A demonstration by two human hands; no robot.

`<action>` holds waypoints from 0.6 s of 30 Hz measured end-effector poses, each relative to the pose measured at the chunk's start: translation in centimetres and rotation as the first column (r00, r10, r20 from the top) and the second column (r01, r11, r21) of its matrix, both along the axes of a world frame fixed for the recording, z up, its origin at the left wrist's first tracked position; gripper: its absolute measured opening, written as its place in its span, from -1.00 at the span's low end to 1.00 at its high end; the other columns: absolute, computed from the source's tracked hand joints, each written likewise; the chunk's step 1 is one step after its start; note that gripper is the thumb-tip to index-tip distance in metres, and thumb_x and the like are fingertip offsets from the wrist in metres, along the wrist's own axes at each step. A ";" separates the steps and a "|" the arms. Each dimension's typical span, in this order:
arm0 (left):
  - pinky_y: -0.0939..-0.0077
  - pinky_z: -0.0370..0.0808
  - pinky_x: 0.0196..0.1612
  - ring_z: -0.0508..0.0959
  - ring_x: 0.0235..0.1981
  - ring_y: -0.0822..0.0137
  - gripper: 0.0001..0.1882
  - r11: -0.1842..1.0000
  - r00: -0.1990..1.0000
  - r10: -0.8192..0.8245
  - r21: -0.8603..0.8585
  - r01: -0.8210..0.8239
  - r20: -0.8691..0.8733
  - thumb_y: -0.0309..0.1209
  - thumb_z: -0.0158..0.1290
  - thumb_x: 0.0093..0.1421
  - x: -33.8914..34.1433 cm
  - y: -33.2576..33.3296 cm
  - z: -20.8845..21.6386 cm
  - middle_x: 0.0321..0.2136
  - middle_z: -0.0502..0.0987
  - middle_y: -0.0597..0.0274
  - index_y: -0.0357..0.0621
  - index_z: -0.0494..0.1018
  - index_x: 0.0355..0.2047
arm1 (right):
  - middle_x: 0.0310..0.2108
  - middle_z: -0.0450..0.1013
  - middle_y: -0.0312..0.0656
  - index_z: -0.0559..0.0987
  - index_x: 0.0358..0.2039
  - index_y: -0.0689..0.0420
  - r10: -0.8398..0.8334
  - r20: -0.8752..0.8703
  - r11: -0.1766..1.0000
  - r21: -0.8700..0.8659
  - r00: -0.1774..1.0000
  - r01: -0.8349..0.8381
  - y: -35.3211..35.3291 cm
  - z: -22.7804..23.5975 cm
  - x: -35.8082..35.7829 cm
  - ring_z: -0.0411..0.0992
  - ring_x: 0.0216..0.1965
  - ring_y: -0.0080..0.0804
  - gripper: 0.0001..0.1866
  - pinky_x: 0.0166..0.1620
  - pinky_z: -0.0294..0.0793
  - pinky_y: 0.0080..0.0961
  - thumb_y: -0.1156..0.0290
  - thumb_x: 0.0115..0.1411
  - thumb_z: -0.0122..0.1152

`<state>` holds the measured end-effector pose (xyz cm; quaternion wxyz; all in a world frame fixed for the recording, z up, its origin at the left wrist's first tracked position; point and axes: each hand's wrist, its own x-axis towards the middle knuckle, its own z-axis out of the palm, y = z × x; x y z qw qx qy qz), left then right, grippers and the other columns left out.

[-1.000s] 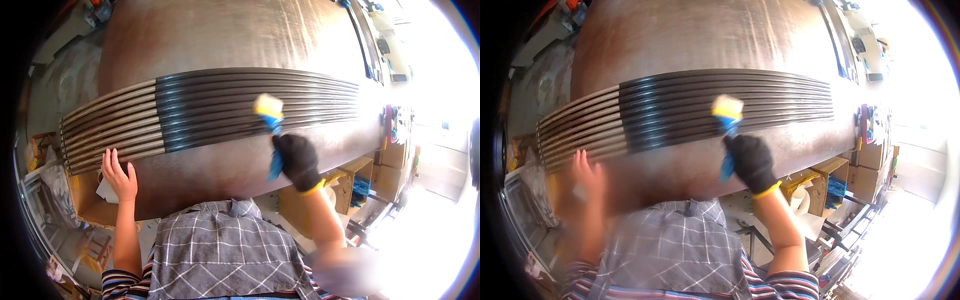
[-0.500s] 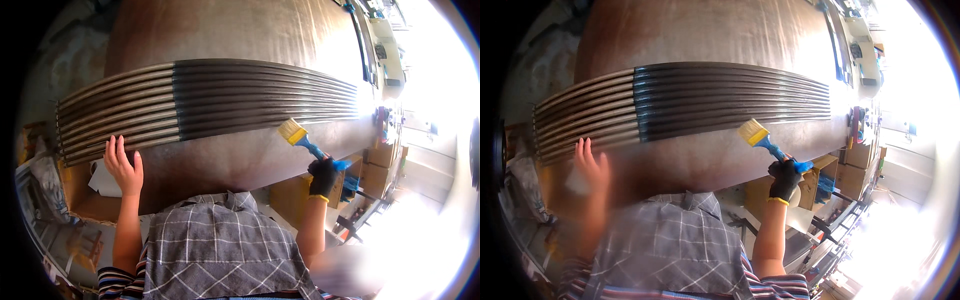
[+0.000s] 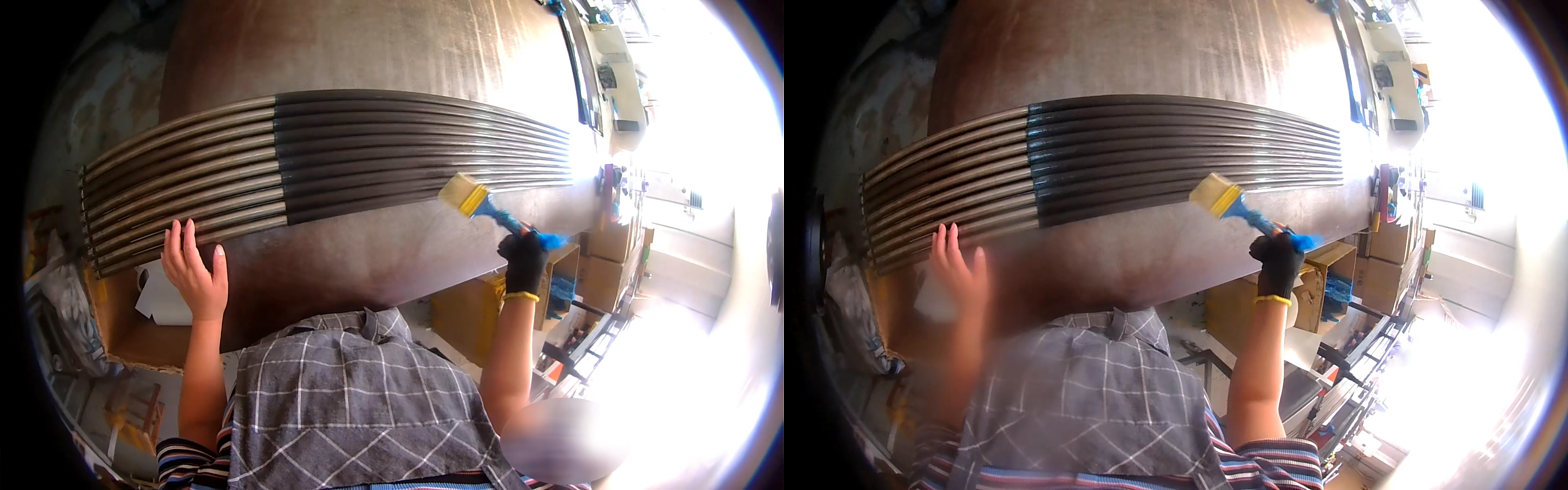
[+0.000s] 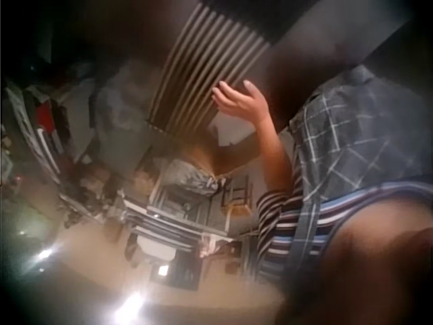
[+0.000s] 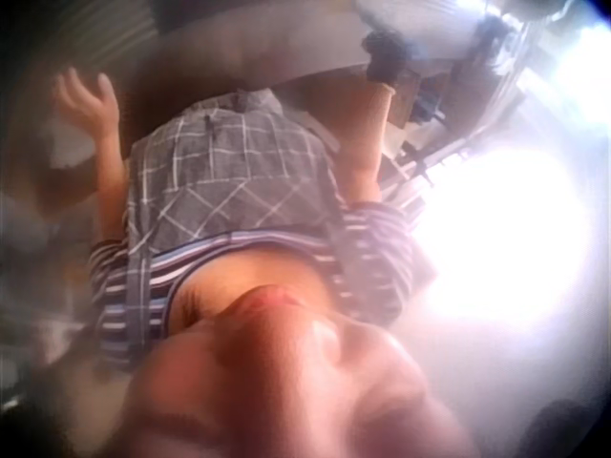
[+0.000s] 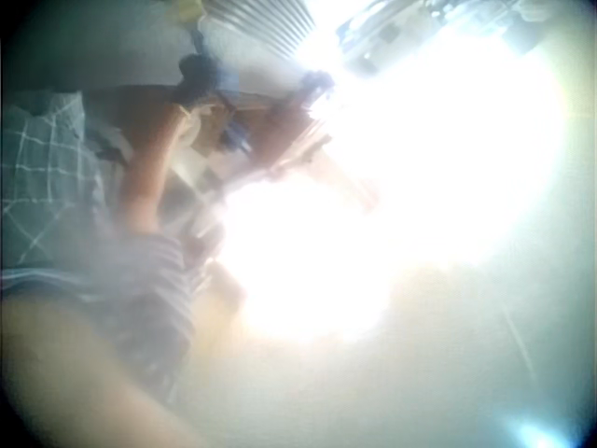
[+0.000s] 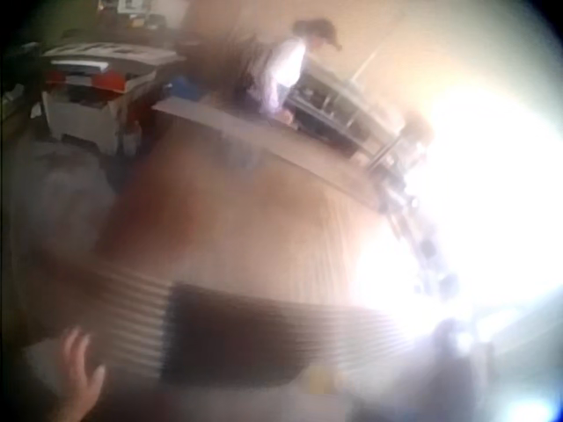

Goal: The person applies a dark finish to a stack of curved wooden slats using a brush, then places a protective sheet over the treated area. The task occurs in a workshop with visible tools and materials.

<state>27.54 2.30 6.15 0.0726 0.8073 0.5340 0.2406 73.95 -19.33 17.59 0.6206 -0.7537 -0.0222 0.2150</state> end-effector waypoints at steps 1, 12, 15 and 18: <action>0.02 0.00 0.25 0.11 0.25 0.01 -0.39 1.000 1.000 0.004 -0.006 -0.004 -0.010 -0.24 0.03 0.12 0.0 0.0 0.0 0.22 0.16 0.09 -0.12 0.22 0.19 | -0.71 0.27 -0.24 0.46 -0.35 0.20 -0.075 0.005 0.997 -0.025 0.997 0.075 -0.5 -0.4 1.2 0.29 -0.70 -0.37 -0.84 -0.62 0.33 -0.44 0.37 0.17 0.01; -0.03 0.00 0.24 0.11 0.25 0.01 -0.35 0.999 1.000 0.023 -0.041 -0.023 -0.001 -0.25 0.07 0.08 0.0 -0.3 -0.2 0.22 0.14 0.09 -0.11 0.20 0.19 | -0.62 0.39 -0.25 0.54 -0.44 0.21 0.455 0.459 0.448 -0.859 0.763 0.249 -3.1 0.9 10.6 0.42 -0.61 -0.47 -0.78 -0.51 0.43 -0.56 0.30 0.12 0.13; -0.03 0.00 0.24 0.11 0.25 0.01 -0.34 0.998 0.999 0.035 -0.047 -0.036 -0.023 -0.25 0.07 0.08 0.0 -0.3 0.1 0.22 0.14 0.09 -0.11 0.20 0.19 | -0.52 0.44 -0.26 0.54 -0.29 0.17 0.461 0.572 0.637 -0.746 0.678 0.196 -2.7 0.9 11.6 0.43 -0.52 -0.52 -0.84 -0.43 0.44 -0.58 0.44 0.10 0.13; -0.03 0.00 0.24 0.11 0.25 0.01 -0.35 0.999 0.999 0.028 -0.035 -0.029 -0.027 -0.26 0.08 0.07 0.1 -0.2 0.0 0.22 0.14 0.09 -0.10 0.21 0.19 | -0.45 0.50 -0.25 0.51 -0.09 0.11 0.418 0.641 0.903 -0.374 0.644 -0.213 0.4 1.5 8.9 0.44 -0.41 -0.57 -0.62 -0.31 0.44 -0.60 0.72 0.08 0.00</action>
